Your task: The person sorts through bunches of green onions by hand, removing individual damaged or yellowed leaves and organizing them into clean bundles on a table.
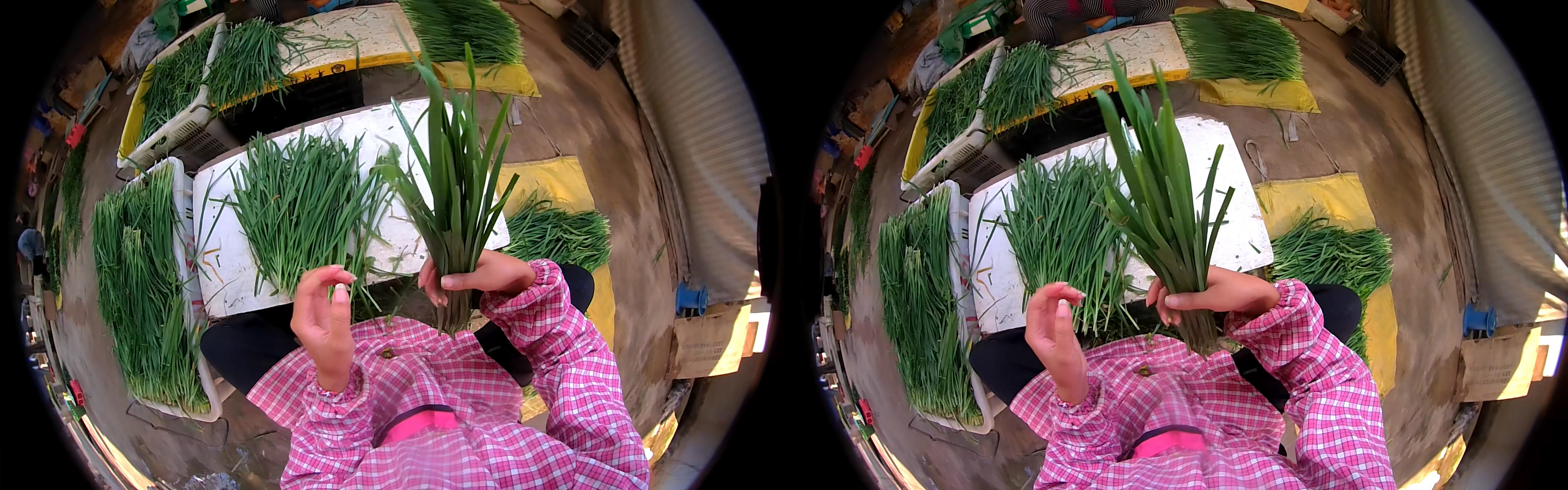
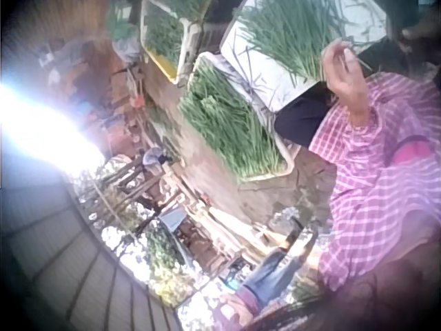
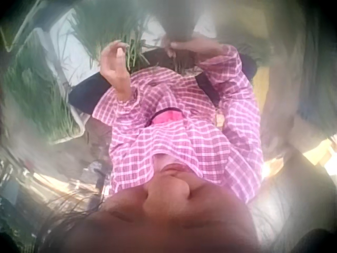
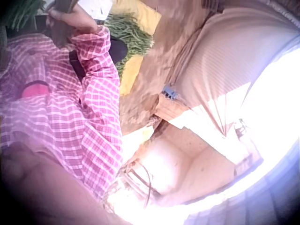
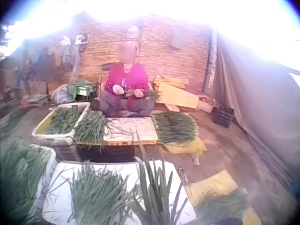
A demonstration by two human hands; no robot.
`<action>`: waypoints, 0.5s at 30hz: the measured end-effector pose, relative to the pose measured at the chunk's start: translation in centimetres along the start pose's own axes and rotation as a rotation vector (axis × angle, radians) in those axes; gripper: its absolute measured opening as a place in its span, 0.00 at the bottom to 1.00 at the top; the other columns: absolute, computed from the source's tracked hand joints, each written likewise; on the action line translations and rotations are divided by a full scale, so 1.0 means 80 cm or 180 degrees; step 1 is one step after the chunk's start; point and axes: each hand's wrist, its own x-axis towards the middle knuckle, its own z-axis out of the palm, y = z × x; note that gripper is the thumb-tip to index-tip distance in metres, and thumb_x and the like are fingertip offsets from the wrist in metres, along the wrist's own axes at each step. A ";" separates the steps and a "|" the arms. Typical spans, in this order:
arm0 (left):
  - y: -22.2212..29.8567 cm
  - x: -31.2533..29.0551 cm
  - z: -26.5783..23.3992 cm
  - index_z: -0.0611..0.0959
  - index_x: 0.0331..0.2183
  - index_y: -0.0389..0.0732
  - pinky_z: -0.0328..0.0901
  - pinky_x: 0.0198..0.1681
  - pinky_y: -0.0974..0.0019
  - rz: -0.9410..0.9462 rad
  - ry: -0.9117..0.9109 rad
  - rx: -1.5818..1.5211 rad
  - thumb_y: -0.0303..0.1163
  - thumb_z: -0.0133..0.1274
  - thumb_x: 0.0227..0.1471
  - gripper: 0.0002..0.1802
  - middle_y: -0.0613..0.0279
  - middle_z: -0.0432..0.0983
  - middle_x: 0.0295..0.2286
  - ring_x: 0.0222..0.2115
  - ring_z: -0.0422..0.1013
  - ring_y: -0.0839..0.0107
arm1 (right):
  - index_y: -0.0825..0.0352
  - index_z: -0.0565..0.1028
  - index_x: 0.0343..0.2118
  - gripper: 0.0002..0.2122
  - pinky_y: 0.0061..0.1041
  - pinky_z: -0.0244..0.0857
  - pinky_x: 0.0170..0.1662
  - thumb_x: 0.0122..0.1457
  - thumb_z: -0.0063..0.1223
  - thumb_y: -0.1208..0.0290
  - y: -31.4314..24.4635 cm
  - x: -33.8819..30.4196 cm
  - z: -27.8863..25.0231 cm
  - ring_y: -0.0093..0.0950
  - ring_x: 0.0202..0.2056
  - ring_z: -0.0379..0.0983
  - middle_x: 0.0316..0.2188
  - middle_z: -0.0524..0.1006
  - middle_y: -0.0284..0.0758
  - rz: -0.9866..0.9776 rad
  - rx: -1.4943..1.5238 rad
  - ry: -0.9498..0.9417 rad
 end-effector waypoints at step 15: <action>-0.060 -0.050 0.031 0.65 0.43 0.36 0.57 0.42 0.68 -0.1420 -0.2274 -0.0125 0.29 0.59 0.30 0.33 0.56 0.64 0.38 0.40 0.62 0.66 | 0.70 0.69 0.33 0.09 0.30 0.55 0.42 0.48 0.47 0.72 0.027 0.031 0.023 0.27 0.41 0.61 0.36 0.67 0.38 -0.1067 -0.0232 -0.0746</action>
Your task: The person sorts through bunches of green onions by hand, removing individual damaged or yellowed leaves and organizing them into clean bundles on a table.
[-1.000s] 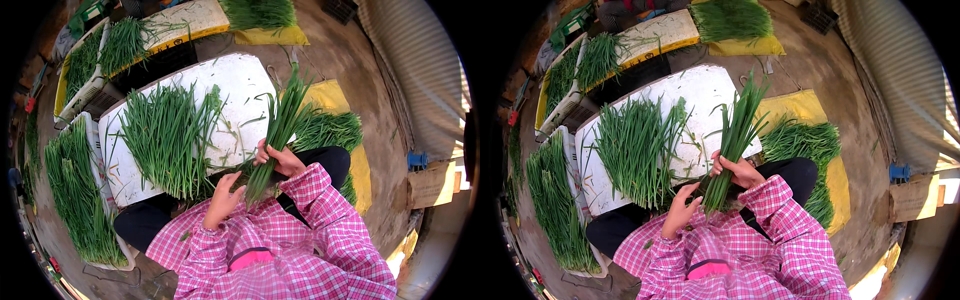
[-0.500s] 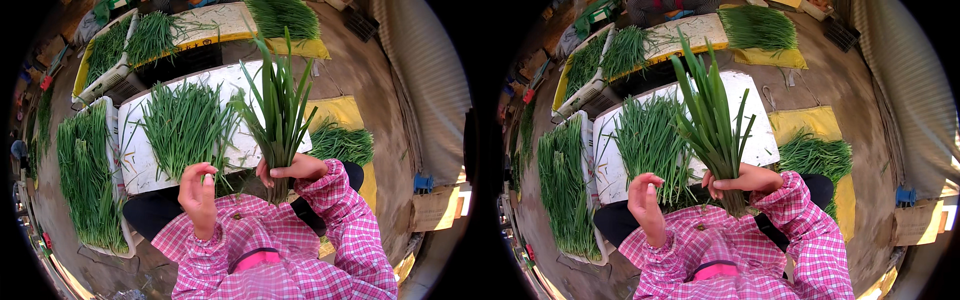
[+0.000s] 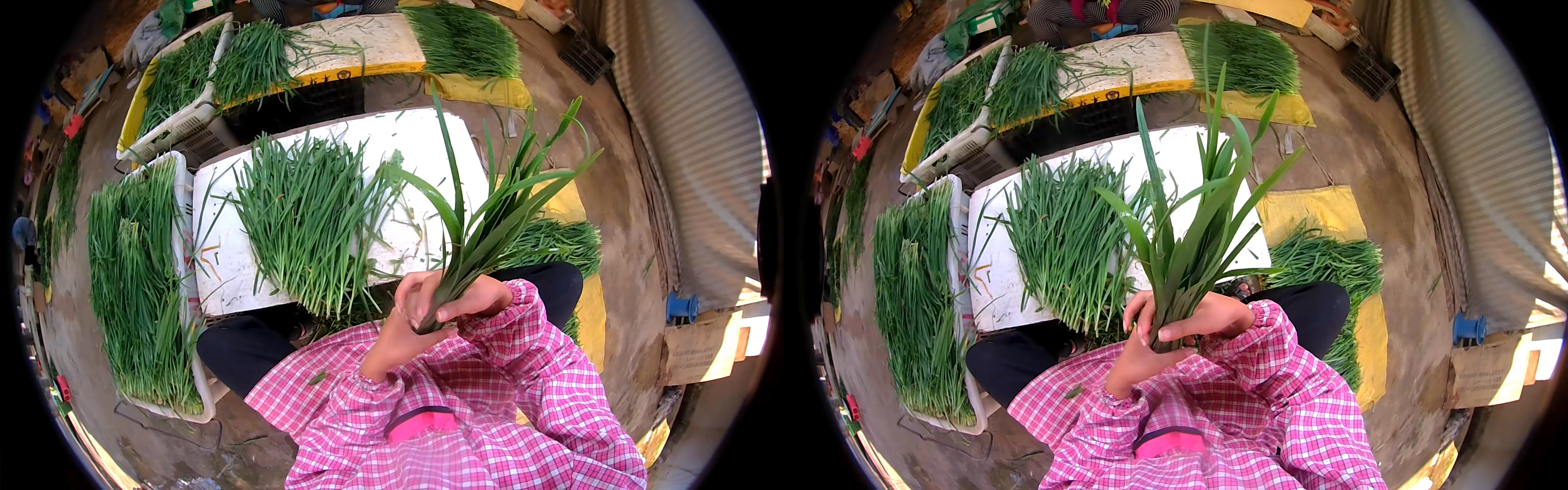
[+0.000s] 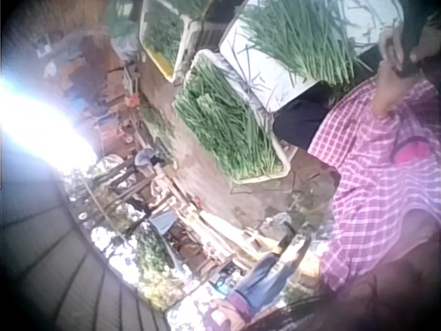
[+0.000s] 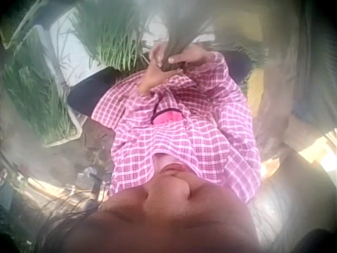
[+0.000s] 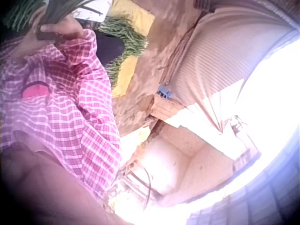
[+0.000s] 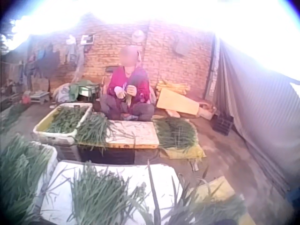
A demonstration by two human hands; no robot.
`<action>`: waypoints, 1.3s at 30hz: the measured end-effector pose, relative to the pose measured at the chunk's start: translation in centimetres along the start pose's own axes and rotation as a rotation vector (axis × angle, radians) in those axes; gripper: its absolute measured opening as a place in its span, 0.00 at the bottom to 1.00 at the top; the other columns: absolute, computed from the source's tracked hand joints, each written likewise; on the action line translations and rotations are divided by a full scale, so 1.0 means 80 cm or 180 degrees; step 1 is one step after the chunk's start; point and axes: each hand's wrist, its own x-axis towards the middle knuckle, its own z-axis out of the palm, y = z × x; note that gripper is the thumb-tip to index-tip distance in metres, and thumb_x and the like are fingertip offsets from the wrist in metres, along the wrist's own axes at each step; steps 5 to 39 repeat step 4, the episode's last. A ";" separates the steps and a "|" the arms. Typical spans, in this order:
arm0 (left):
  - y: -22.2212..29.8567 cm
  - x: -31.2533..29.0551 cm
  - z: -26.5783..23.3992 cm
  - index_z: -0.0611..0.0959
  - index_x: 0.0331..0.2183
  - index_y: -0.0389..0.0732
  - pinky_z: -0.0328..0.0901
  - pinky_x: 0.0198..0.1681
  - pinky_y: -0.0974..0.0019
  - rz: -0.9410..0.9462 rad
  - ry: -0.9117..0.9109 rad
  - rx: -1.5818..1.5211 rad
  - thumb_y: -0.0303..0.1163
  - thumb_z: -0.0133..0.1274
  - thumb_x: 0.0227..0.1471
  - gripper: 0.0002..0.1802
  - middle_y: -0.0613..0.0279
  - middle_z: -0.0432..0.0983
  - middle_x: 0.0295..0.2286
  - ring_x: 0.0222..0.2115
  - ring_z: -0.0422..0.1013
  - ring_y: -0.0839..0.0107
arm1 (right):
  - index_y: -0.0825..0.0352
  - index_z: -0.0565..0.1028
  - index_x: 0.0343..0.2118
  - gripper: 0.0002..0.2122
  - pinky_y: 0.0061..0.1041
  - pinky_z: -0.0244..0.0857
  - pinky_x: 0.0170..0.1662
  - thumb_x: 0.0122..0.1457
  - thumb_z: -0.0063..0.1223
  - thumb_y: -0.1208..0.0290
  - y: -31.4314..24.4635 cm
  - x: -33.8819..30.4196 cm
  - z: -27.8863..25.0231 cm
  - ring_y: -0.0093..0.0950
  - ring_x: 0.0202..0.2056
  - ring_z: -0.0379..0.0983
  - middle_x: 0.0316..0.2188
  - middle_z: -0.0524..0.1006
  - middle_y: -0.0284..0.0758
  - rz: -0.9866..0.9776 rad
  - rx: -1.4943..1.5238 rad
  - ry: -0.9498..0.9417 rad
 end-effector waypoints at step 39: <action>-0.029 -0.003 0.002 0.63 0.46 0.40 0.57 0.43 0.65 -0.0042 0.0305 0.0070 0.27 0.57 0.33 0.35 0.56 0.57 0.45 0.44 0.59 0.62 | 0.68 0.69 0.35 0.11 0.30 0.54 0.44 0.48 0.48 0.70 0.005 -0.003 0.001 0.29 0.43 0.59 0.42 0.64 0.38 0.0110 -0.0271 0.0162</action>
